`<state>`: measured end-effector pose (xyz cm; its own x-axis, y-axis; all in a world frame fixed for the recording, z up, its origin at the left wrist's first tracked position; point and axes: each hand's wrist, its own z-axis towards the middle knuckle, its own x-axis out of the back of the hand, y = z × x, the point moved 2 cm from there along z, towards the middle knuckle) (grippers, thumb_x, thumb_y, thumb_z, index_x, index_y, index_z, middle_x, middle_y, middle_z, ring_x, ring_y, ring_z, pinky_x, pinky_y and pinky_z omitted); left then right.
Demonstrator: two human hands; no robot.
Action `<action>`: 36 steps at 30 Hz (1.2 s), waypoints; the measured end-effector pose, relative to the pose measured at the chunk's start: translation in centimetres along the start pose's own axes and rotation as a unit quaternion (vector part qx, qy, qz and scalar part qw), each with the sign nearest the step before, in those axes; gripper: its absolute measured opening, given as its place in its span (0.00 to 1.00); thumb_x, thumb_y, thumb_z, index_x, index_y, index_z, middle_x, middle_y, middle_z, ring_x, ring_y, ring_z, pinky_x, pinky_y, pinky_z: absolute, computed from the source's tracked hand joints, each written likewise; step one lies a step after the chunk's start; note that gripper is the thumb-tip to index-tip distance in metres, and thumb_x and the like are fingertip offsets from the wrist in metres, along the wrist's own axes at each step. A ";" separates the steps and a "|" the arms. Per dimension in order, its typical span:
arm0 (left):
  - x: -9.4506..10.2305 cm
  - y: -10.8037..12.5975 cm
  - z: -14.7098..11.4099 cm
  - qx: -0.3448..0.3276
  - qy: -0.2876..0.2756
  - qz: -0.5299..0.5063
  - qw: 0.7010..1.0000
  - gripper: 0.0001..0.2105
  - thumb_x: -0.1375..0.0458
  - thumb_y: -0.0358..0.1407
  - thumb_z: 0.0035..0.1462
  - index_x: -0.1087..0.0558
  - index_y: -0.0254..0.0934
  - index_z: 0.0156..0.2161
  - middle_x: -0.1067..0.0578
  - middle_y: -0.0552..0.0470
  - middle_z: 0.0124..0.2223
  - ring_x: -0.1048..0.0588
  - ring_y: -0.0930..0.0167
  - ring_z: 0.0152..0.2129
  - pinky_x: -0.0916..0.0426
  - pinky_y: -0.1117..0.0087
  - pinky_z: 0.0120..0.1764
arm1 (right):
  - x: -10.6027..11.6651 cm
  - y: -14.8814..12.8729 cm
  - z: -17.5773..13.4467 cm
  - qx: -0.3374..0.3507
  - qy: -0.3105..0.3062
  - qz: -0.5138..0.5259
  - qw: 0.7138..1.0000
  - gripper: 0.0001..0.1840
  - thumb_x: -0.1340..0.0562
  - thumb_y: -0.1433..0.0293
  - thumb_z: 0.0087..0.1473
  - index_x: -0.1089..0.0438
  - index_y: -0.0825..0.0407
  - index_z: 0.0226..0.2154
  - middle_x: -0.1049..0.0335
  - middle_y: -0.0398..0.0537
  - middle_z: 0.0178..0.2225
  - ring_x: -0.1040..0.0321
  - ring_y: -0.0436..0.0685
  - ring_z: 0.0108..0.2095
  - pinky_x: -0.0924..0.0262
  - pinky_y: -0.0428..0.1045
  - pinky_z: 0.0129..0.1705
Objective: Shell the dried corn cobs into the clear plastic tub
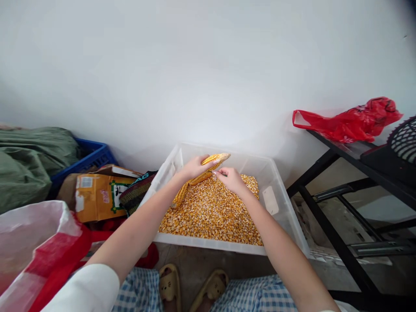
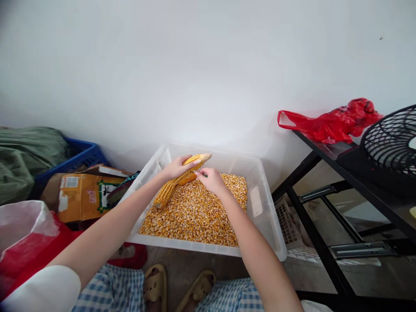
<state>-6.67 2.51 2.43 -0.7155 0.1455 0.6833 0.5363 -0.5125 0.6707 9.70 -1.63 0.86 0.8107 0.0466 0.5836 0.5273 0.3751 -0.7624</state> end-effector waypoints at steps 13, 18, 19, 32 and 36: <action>-0.8 0.9 0.4 0.031 0.057 -0.060 0.996 0.26 0.55 0.55 0.51 0.29 0.35 0.41 0.27 0.50 0.31 0.30 0.69 0.28 0.40 0.72 0.29 | -2.1 -1.5 -0.8 0.042 -0.098 -0.039 0.994 0.17 0.46 0.61 0.53 0.35 0.55 0.20 0.38 0.42 0.19 0.44 0.48 0.21 0.53 0.44 0.25; 0.4 -0.2 0.5 0.122 0.071 -0.231 0.963 0.30 0.57 0.56 0.51 0.30 0.31 0.43 0.27 0.49 0.29 0.29 0.68 0.27 0.36 0.71 0.29 | 1.0 -1.6 -0.3 0.018 0.076 -0.007 0.997 0.21 0.49 0.56 0.54 0.32 0.55 0.25 0.37 0.43 0.21 0.45 0.48 0.23 0.52 0.44 0.26; 0.5 -0.2 0.5 0.128 0.067 -0.246 0.959 0.30 0.56 0.56 0.51 0.30 0.31 0.43 0.27 0.49 0.28 0.29 0.68 0.27 0.36 0.70 0.30 | 1.1 -1.6 -0.3 0.022 0.092 -0.012 0.995 0.21 0.49 0.56 0.54 0.32 0.55 0.26 0.37 0.43 0.21 0.45 0.48 0.22 0.52 0.44 0.26; -0.4 0.8 0.2 0.159 0.014 -0.330 0.930 0.29 0.53 0.58 0.49 0.32 0.34 0.43 0.29 0.50 0.25 0.28 0.68 0.20 0.34 0.69 0.23 | 1.2 -1.8 -0.4 0.051 0.130 -0.071 0.988 0.18 0.49 0.59 0.55 0.33 0.54 0.26 0.41 0.41 0.19 0.48 0.48 0.20 0.55 0.44 0.24; -0.2 0.8 0.3 0.132 0.031 -0.270 0.953 0.29 0.54 0.58 0.49 0.30 0.32 0.42 0.27 0.49 0.28 0.28 0.68 0.24 0.34 0.70 0.27 | 1.0 -1.7 -0.3 0.038 0.130 -0.072 0.988 0.18 0.49 0.59 0.55 0.34 0.54 0.25 0.42 0.40 0.18 0.48 0.47 0.20 0.56 0.44 0.24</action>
<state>-5.98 2.30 2.90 -0.9396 0.2741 0.2049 0.1703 -0.1449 0.9747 9.72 -2.55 2.65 0.7719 -0.2488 0.5850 0.6292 0.4298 -0.6476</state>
